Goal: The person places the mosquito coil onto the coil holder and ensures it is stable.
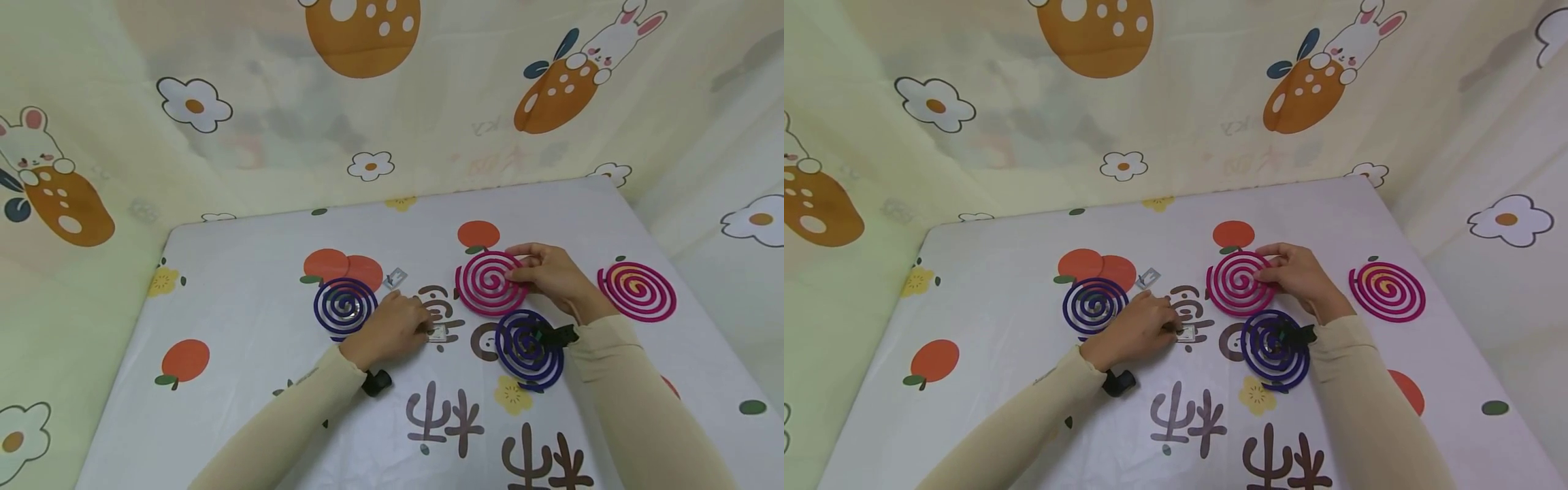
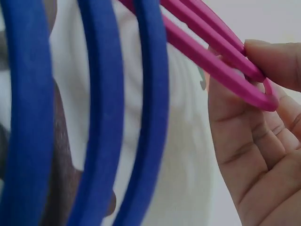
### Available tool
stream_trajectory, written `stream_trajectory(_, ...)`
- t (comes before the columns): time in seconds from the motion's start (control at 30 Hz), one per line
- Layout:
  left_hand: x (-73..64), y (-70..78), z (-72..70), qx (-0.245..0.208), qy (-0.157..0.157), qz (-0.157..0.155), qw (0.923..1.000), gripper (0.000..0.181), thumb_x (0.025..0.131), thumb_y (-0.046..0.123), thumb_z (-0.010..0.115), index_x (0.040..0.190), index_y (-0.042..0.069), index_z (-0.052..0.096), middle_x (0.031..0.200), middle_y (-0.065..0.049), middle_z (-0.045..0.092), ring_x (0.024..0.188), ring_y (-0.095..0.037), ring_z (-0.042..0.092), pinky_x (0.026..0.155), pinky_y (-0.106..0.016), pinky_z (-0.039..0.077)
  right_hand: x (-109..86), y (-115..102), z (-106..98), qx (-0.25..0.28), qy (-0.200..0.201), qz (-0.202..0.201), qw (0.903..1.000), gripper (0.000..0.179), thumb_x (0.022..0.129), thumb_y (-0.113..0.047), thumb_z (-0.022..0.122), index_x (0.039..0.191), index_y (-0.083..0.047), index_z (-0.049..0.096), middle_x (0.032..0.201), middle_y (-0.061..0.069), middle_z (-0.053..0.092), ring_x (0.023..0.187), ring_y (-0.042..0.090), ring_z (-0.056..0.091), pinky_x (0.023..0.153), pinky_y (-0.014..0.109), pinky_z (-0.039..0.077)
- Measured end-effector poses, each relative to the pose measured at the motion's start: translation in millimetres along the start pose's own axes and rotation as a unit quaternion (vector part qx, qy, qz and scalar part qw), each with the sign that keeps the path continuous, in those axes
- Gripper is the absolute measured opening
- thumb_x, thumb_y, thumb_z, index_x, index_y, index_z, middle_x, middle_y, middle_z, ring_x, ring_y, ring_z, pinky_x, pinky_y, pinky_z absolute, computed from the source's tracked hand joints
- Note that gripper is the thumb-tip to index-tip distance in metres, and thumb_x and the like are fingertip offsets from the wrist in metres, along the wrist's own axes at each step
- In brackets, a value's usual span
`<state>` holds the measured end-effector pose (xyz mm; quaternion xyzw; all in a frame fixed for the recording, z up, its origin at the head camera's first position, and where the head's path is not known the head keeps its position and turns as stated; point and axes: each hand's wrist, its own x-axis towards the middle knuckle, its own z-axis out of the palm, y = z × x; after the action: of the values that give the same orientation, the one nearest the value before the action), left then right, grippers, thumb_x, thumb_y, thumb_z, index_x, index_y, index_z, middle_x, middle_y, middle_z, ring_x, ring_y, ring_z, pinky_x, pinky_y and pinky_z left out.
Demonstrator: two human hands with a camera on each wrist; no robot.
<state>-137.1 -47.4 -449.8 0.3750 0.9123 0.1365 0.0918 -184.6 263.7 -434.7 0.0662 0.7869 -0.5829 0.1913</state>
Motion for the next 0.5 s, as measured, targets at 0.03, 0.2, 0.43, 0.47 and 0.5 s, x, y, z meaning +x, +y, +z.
stream_trajectory(0.03,-1.8,-0.4,0.7,0.004,0.002,-0.001,1.0,0.008,0.094,0.018,0.077,0.1,0.018,0.081,0.102,0.004,0.075,0.105,-0.016,0.068,0.117,-0.052,0.039,-0.4,0,1,0.001,0.0,-0.004,1.0,0.059,0.099,-0.008,0.071,0.15,0.003,0.044,0.088,-0.005,0.063,0.081,0.005,0.066,0.075,0.024,0.061)
stream_trajectory(0.2,-10.3,-1.4,3.7,0.014,0.023,0.001,0.9996,0.005,0.093,0.018,0.077,0.096,0.017,0.081,0.096,0.003,0.074,0.098,-0.015,0.068,0.112,-0.049,0.044,-3.0,-5,5,0.018,0.013,-0.024,0.9995,0.059,0.098,-0.006,0.071,0.149,0.004,0.045,0.086,-0.006,0.06,0.081,0.004,0.067,0.075,0.024,0.061)
stream_trajectory(0.43,-20.8,-1.5,6.5,0.006,0.049,0.006,0.9987,0.009,0.091,0.015,0.079,0.098,0.017,0.082,0.094,0.003,0.075,0.09,-0.014,0.067,0.091,-0.038,0.049,-11.7,-18,19,0.043,0.012,-0.036,0.9984,0.056,0.097,-0.004,0.072,0.147,0.004,0.047,0.087,-0.005,0.064,0.082,0.007,0.07,0.074,0.026,0.062)
stream_trajectory(0.47,-22.0,-1.8,7.0,0.006,0.05,0.004,0.9987,0.009,0.091,0.016,0.079,0.099,0.017,0.082,0.094,0.003,0.074,0.091,-0.014,0.066,0.092,-0.039,0.049,-13.1,-20,22,0.044,0.01,-0.038,0.9983,0.056,0.097,-0.005,0.072,0.147,0.003,0.047,0.088,-0.005,0.064,0.083,0.008,0.07,0.074,0.026,0.062)
stream_trajectory(0.5,-23.2,-1.8,7.2,0.005,0.049,0.002,0.9988,0.01,0.091,0.016,0.078,0.1,0.016,0.082,0.095,0.002,0.074,0.091,-0.014,0.066,0.093,-0.039,0.049,-14.1,-21,24,0.045,0.009,-0.039,0.9982,0.056,0.097,-0.005,0.072,0.147,0.003,0.048,0.088,-0.004,0.063,0.083,0.008,0.07,0.074,0.026,0.062)
